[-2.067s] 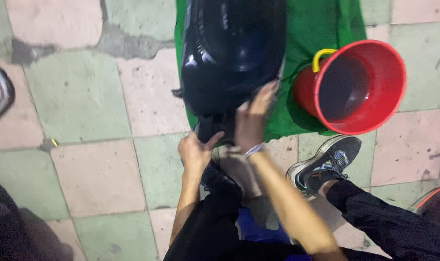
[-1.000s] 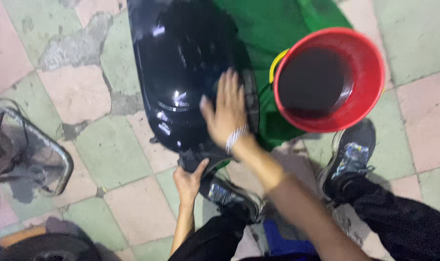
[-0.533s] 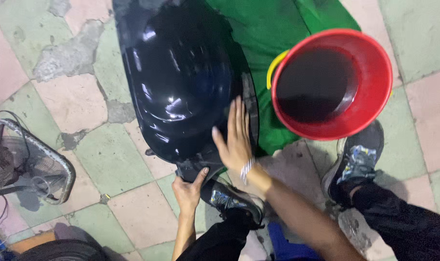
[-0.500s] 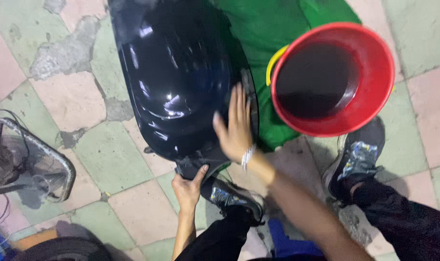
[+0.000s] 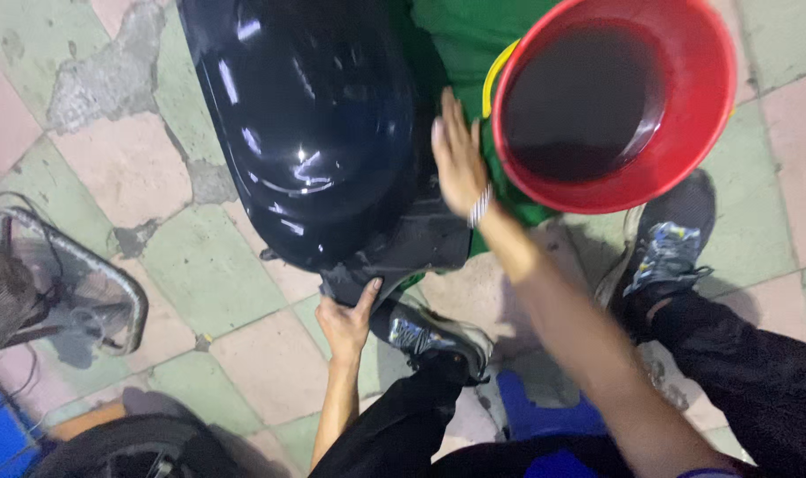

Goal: The person cleans a black motorcycle fender by hand, repeatedly dipping their hands into a red bucket of water and scrubbing the surface. The fender rests on a green cloth on the floor while the person sits on a small blue stool.

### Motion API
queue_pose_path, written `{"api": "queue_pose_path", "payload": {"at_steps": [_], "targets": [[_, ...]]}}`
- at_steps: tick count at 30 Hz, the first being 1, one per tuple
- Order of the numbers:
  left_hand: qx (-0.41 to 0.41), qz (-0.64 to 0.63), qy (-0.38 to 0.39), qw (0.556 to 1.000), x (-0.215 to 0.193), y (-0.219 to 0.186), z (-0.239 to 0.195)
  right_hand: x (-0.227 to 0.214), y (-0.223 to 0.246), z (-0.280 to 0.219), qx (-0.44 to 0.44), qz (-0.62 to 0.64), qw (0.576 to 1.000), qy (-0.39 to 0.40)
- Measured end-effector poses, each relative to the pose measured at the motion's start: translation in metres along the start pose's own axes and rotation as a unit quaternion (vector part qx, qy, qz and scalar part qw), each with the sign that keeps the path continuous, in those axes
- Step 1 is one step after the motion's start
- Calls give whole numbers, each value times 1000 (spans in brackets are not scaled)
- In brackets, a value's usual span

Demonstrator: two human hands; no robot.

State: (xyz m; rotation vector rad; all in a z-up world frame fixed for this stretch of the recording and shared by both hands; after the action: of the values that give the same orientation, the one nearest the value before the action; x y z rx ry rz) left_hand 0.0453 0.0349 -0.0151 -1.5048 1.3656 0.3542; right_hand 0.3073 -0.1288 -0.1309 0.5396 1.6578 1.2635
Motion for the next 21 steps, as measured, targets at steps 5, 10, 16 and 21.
{"api": "queue_pose_path", "payload": {"at_steps": [5, 10, 16, 21], "targets": [[-25, 33, -21, 999, 2, 13, 13, -1, -2, -16, -30, 28, 999, 17], [-40, 31, -27, 998, 2, 31, 10, -6, -14, 2, -56, 74, 996, 5], [7, -24, -18, 1000, 5, 38, 18, 3, -22, -25, -101, 46, 993, 39], [63, -33, -20, 997, -4, 5, 4, 0, -21, 9, -97, 40, 994, 17]]}}
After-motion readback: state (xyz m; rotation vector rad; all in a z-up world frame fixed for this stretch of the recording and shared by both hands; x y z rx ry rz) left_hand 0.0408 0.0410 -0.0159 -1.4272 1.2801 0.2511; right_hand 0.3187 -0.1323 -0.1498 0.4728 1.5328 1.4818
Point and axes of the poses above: each hand's wrist, its own z-axis towards the middle knuckle, its own x-axis out of the palm, y = z × x, the point moved 6 cm from there along z, towards the middle knuckle, and after that the axes turned 15 degrees about -x, right-handed, at the moved point
